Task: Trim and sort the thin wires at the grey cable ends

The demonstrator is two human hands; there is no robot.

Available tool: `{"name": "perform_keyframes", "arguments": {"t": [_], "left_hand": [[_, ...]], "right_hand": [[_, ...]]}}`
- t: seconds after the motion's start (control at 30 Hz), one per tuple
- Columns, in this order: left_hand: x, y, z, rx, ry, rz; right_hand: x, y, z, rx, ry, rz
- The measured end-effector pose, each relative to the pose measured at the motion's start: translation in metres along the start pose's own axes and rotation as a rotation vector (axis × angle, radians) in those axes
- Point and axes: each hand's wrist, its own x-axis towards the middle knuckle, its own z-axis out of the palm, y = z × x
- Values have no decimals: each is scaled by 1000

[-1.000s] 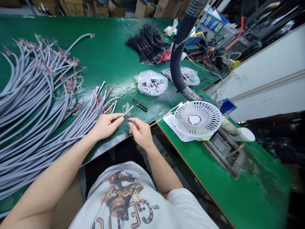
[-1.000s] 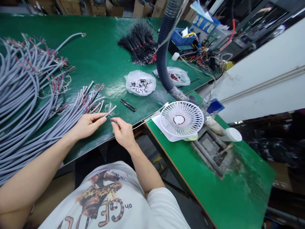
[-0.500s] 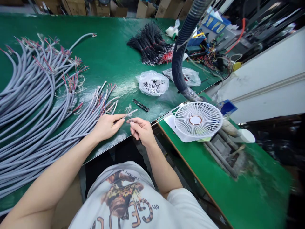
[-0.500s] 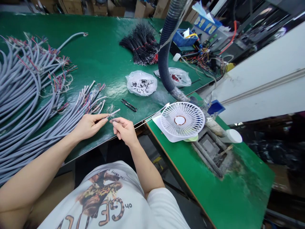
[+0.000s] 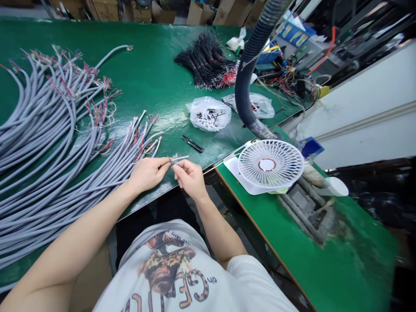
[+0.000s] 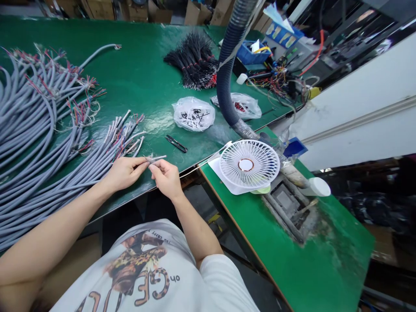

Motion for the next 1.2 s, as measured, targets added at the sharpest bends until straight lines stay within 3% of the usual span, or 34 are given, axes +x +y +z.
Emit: {"name": "perform_keyframes", "arguments": {"t": [0.2, 0.4, 0.5, 0.8, 1.2], "left_hand": [[0, -1, 0, -74, 69, -24], [3, -3, 8, -243, 328, 176], [4, -1, 11, -332, 384, 222], [8, -6, 9, -874, 307, -144], [6, -4, 13, -855, 272, -109]], "right_hand": [[-13, -14, 3, -66, 13, -65], [-5, -22, 1, -77, -22, -62], [-5, -25, 0, -106, -24, -84], [-17, -30, -6, -270, -76, -119], [-5, -23, -4, -301, -90, -200]]}}
